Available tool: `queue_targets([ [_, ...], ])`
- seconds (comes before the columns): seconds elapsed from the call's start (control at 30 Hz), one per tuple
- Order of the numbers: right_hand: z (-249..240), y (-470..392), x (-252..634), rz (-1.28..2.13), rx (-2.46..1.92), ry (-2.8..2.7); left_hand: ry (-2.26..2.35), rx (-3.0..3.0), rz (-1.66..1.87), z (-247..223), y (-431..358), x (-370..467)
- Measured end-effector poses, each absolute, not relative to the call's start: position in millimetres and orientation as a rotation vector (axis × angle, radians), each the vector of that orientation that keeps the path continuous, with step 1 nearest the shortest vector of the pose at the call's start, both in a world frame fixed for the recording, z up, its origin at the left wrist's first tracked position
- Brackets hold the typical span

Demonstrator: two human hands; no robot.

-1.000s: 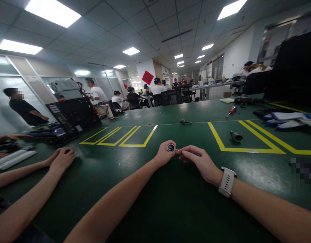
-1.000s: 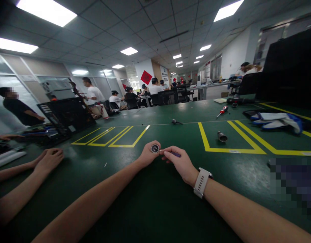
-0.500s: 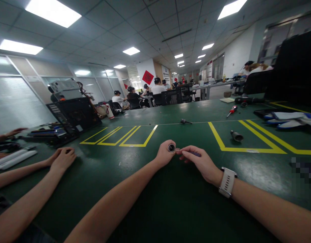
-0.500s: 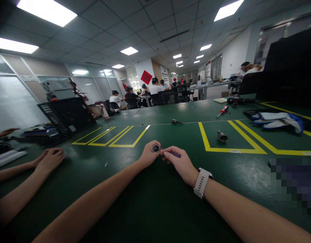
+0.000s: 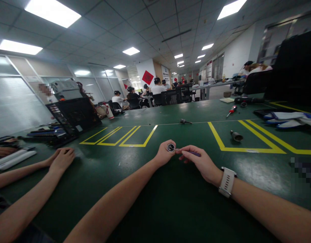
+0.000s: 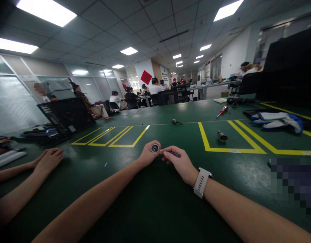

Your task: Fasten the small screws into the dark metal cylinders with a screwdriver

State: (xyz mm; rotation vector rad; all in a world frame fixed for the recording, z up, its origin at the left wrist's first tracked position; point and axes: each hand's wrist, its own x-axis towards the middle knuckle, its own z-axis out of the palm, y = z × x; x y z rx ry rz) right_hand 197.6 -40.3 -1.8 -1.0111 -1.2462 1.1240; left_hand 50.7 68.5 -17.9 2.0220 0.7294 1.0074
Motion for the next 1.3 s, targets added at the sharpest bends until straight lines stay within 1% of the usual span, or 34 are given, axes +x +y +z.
queue_targets([
  [0.33, -5.5, -37.8, 198.5, 1.107, -1.068, -1.274, 0.846, 2.177, 1.041, -17.6, 69.1, 51.8],
  [0.63, -4.2, -37.9, 200.8, 1.174, -1.010, -1.208, 0.731, 2.084, 0.992, -14.8, 66.7, 50.4],
  [0.93, -7.6, -35.6, 201.5, 1.203, -0.976, -1.150, 0.774, 2.150, 0.965, -17.9, 68.6, 51.3],
  [1.3, -10.5, -32.5, 204.6, 1.232, -0.942, -1.114, 0.664, 2.097, 0.914, -17.1, 66.8, 52.0],
])
